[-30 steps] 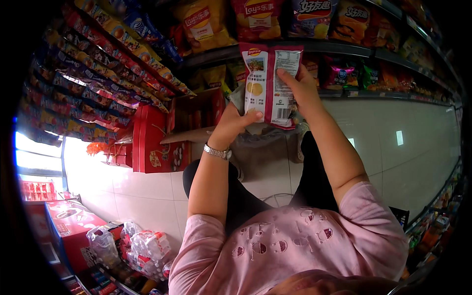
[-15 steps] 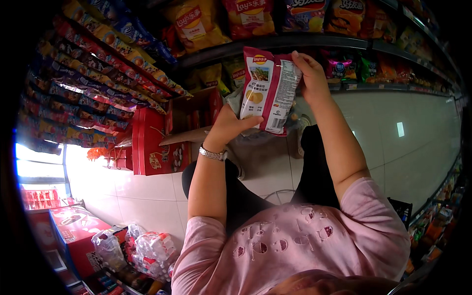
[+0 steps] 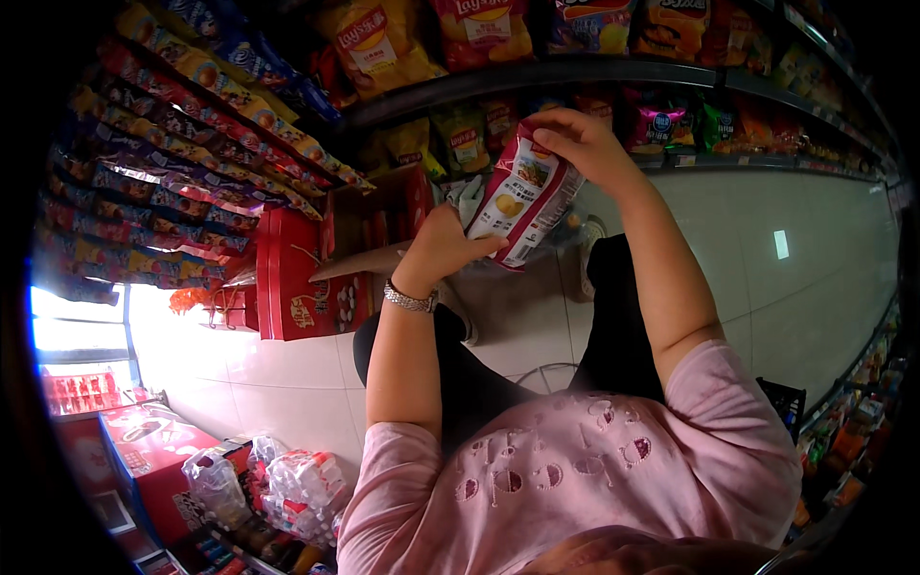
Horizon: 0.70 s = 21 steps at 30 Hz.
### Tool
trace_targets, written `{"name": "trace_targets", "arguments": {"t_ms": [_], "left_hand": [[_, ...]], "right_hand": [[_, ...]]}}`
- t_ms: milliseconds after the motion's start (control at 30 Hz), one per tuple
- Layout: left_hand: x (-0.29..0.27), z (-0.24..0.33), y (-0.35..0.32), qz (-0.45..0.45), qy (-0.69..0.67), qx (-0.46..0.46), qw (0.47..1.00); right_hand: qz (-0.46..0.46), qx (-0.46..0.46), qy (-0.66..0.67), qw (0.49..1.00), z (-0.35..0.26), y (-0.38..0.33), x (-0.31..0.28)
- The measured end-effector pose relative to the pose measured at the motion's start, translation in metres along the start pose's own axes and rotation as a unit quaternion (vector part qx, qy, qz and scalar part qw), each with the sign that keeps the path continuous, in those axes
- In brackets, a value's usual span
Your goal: The person sits on the floor in a store aisle and wipes the surfaces of snack packages with a cloth. They handle multiple chip bags one at a time, turning them over to clean both sides before placing them back on the shelf.
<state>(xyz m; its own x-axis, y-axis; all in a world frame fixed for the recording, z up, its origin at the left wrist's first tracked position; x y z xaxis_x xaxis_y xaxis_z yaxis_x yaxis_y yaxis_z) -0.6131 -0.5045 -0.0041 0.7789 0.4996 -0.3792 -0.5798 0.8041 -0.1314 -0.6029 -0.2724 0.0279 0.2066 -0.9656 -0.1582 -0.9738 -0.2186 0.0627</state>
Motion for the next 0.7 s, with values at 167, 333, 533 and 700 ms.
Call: {"name": "trace_targets", "arguments": {"t_ms": [167,333,533,700], "left_hand": [[0.003,0.009,-0.002,-0.038,0.001,-0.043,0.998],[0.006,-0.006,0.0,-0.045,0.017,-0.042,0.998],[0.007,-0.01,0.002,-0.078,-0.019,-0.057,0.995],[0.006,-0.023,0.0,-0.017,-0.089,-0.116,0.989]], "right_hand": [[-0.003,-0.016,0.068,0.998,0.011,0.003,-0.001],[0.111,-0.039,-0.028,0.993,0.015,0.007,0.004],[0.165,-0.025,-0.172,0.971,0.008,0.007,0.01],[0.225,-0.094,-0.235,0.941,0.004,0.004,-0.011]]}}
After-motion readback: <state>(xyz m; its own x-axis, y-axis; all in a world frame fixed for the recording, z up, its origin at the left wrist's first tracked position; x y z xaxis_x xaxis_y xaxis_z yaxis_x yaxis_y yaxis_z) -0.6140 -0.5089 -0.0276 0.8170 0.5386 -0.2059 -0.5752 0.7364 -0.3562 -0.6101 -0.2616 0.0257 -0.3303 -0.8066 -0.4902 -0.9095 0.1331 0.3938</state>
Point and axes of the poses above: each hand's wrist, its own y-axis towards the middle knuckle, its own x-axis out of the palm, z = x × y, the point moved 3 cm from there along y, towards the middle knuckle, and after that the axes turned 15 degrees about -z, right-handed, at the moved point
